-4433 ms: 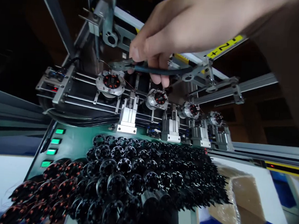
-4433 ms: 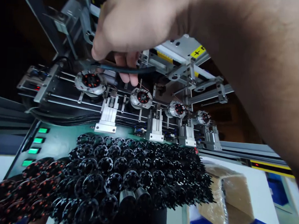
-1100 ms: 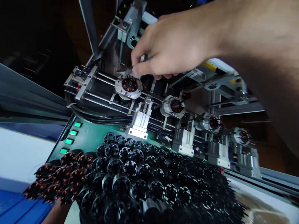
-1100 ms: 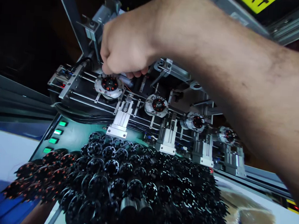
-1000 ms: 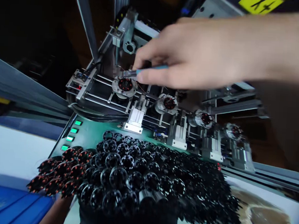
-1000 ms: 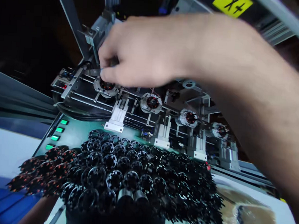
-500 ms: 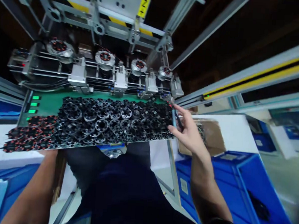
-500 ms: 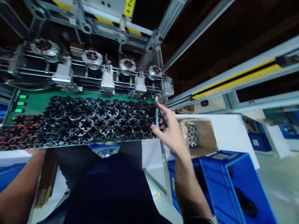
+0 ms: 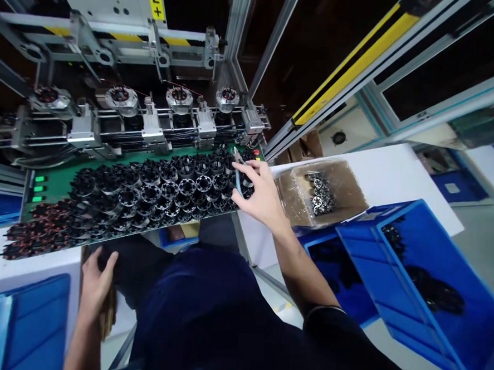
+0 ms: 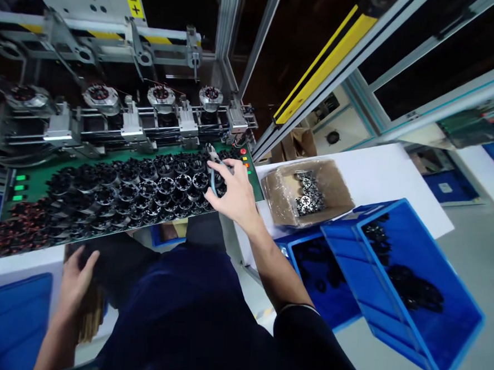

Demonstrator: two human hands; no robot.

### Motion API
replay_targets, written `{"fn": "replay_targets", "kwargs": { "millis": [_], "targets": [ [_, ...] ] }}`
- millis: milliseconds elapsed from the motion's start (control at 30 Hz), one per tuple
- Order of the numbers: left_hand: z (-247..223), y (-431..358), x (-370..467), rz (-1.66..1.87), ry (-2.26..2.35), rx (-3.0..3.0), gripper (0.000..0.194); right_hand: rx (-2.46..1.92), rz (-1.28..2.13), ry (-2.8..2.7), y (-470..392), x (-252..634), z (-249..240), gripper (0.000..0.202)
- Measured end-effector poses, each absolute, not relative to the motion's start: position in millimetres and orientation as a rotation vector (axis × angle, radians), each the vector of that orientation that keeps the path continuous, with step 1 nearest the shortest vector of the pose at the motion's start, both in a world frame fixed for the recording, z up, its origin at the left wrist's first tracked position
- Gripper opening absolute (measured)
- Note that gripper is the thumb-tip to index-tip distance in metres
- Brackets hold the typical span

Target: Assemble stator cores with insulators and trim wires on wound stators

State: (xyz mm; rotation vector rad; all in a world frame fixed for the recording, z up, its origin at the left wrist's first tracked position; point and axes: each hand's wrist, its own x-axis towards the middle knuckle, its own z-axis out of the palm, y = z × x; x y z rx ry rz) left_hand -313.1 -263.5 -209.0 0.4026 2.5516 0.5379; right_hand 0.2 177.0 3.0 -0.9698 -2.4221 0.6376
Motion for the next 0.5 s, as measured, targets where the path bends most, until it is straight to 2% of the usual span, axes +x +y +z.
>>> {"fn": "replay_targets", "kwargs": {
  "millis": [167, 367, 500],
  "targets": [
    [-191.3, -306.5, -306.8, 0.677, 2.342, 0.275, 0.11, -1.058, 0.469, -2.54, 180.2, -26.6, -22.7, 0.068],
    [-151.8, -344.9, -307.8, 0.833, 2.134, 0.191, 0.109, -1.047, 0.418, -2.672, 182.0, -33.7, -44.9, 0.065],
    [-101.9, -357.0, -336.9, 0.795, 2.164, 0.37, 0.085, -0.829, 0.479, -2.671, 197.0, -32.6, -10.9, 0.061]
  ]
}}
